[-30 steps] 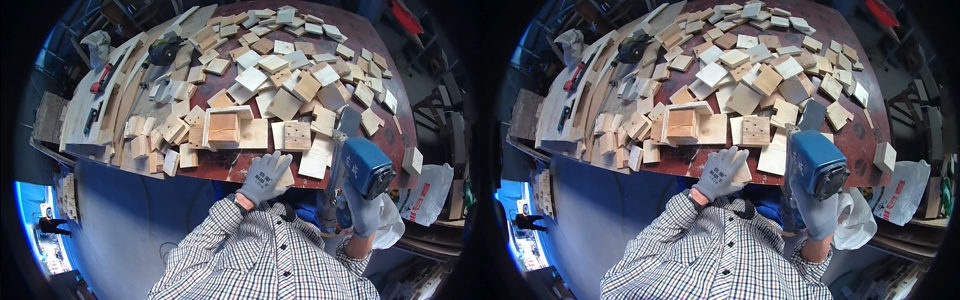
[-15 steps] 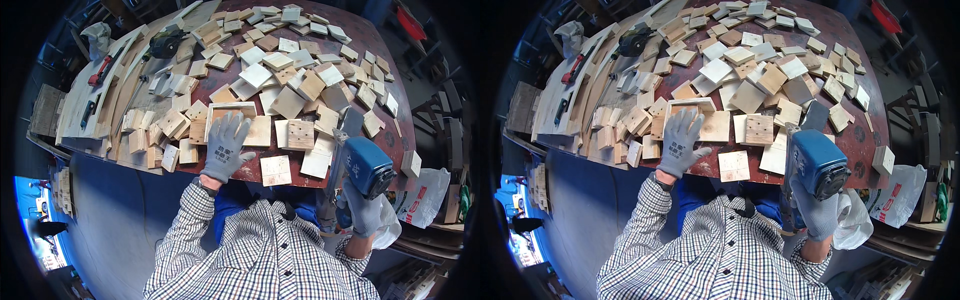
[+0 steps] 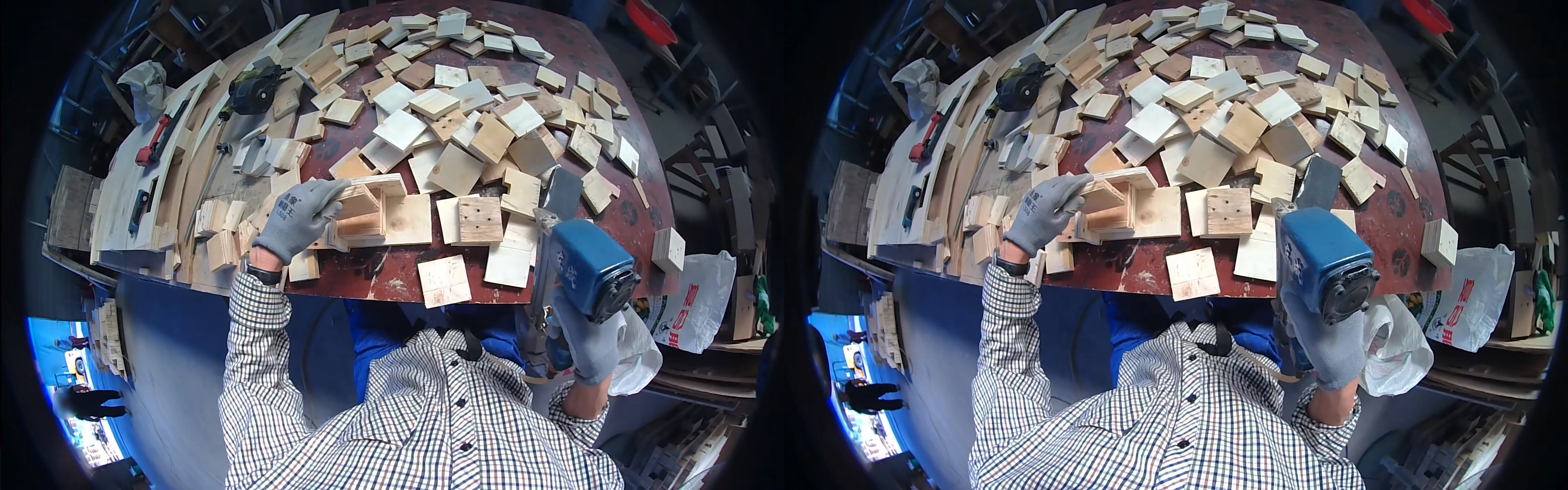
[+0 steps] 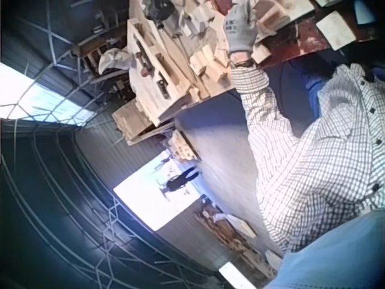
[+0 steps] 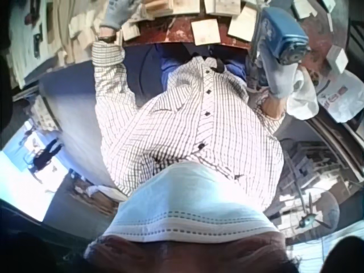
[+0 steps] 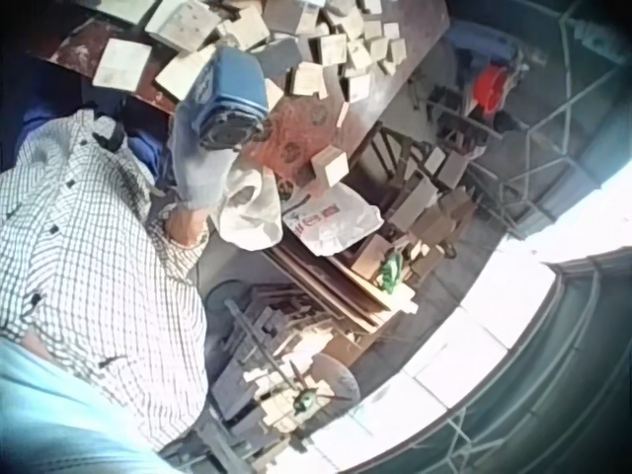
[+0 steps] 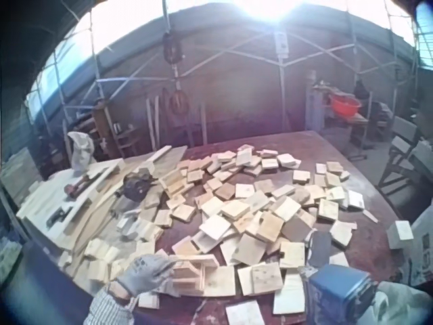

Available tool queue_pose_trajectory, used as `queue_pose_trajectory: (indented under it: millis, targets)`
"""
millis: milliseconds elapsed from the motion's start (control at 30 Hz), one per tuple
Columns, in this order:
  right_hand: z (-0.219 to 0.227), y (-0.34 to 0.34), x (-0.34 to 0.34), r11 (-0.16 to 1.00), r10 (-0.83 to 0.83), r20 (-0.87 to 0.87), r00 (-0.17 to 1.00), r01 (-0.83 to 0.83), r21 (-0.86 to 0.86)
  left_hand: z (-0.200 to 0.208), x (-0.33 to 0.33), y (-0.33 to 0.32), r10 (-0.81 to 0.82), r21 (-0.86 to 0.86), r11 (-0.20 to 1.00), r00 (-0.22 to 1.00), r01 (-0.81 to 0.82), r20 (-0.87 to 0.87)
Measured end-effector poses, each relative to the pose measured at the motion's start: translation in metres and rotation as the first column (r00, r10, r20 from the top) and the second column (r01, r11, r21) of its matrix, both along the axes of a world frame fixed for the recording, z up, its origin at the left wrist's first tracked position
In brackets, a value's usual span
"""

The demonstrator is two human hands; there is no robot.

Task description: The person assembles small wooden boxes by hand, using a nail gun to fasten the pieces together. They then sand the edges of the assembled boxes with a sanding block to smooth the surfaces.

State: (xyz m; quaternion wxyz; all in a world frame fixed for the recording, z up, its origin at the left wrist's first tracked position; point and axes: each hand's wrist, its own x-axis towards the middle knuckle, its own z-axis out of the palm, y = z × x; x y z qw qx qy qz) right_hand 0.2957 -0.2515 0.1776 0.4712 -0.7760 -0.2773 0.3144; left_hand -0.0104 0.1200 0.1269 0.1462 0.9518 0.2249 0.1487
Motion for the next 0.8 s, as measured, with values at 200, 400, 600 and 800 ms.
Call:
queue_pose_trajectory:
  millis: [200, 400, 600, 800]
  targets:
    - [-0.009, -0.002, 0.006, 0.999, 0.039, 0.095, 0.995, -0.041, 0.024, -0.015, 0.011, 0.019, 0.048, -0.365, 0.928, 0.995, -0.078, -0.090]
    - [0.006, -0.001, -0.004, 0.999, -0.011, -0.009, 1.000, 0.011, 0.038, -0.042, 0.016, 0.013, 0.194, 0.144, 0.971, 0.981, -0.189, -0.024]
    - [0.014, 0.009, -0.005, 0.994, -0.097, -0.128, 0.987, 0.102, 0.030, -0.055, 0.013, -0.039, 0.191, 0.311, 0.937, 0.979, -0.159, -0.076]
    - [0.008, 0.009, -0.005, 0.999, -0.021, -0.088, 0.996, 0.025, 0.047, -0.084, 0.003, -0.058, 0.252, 0.339, 0.925, 0.944, -0.170, -0.213]
